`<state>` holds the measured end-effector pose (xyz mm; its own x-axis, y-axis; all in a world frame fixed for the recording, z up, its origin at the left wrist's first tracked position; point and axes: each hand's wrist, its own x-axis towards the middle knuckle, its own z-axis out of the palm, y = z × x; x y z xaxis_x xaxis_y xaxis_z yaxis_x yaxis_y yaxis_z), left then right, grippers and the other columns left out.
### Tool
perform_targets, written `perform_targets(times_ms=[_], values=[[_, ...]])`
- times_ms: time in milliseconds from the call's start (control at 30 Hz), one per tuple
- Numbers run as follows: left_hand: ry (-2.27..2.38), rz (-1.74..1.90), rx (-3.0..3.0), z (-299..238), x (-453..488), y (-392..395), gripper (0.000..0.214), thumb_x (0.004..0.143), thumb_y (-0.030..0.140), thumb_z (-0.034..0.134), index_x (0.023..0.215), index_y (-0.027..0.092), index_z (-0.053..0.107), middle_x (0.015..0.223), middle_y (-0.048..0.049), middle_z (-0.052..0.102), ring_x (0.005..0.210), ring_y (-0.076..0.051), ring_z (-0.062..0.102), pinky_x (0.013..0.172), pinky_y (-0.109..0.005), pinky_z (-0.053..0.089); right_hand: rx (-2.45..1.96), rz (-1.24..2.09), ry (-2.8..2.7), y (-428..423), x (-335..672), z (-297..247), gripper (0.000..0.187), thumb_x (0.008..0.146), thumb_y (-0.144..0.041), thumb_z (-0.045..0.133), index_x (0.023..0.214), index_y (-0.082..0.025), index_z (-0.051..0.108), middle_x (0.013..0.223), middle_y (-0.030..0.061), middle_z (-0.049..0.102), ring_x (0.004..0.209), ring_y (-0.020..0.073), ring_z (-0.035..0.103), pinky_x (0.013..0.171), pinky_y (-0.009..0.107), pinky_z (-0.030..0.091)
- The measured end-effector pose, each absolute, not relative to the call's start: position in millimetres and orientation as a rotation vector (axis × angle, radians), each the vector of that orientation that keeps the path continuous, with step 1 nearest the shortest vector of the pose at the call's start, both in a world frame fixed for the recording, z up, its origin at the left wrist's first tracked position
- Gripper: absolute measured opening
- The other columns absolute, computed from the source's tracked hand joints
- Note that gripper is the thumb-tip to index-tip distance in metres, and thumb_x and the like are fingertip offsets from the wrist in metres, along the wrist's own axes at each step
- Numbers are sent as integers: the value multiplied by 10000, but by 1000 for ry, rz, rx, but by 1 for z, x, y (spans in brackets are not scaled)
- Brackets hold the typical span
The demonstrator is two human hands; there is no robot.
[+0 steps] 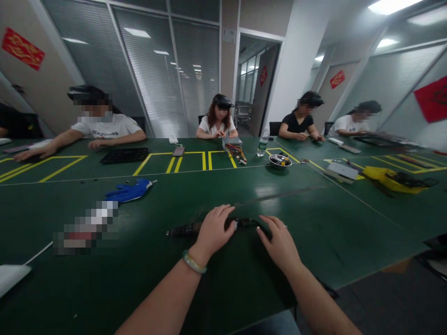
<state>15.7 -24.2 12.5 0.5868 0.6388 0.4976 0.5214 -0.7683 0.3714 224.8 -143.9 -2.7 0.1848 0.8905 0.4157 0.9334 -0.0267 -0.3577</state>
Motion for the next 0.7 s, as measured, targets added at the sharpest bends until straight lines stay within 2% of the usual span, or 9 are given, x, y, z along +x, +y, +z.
perform_targets(times_ms=[200,367,500,700], values=[[944,632,2821,5,20,-28,546,903,518,520,1384,267,462,1307,-65,583,1163,-247,560,947,-399,444,-1998,-13,-1785,-175,240,-18,347,916,-369,579,1257,-305,599,1325,65,505,1204,265,477,1025,460,392],[949,521,2841,8,19,-31,490,926,449,516,1384,283,460,1277,-58,603,1137,-237,571,944,-392,435,-1944,37,-1819,-153,253,-8,245,934,-270,555,1147,-243,673,1186,77,584,1103,223,535,998,400,410],[899,590,2859,9,24,-35,462,927,347,526,1382,311,454,1328,-31,568,1189,-224,537,995,-404,414,-1928,123,-1845,-134,257,2,132,897,-213,601,948,-215,723,1087,56,591,1009,185,571,982,348,412],[955,705,2818,7,37,-41,365,888,244,533,1252,253,559,1246,-41,612,1134,-221,561,1017,-405,407,-1999,486,-1910,-115,247,22,68,812,-225,694,850,-195,741,1050,71,566,788,152,620,770,259,493]])
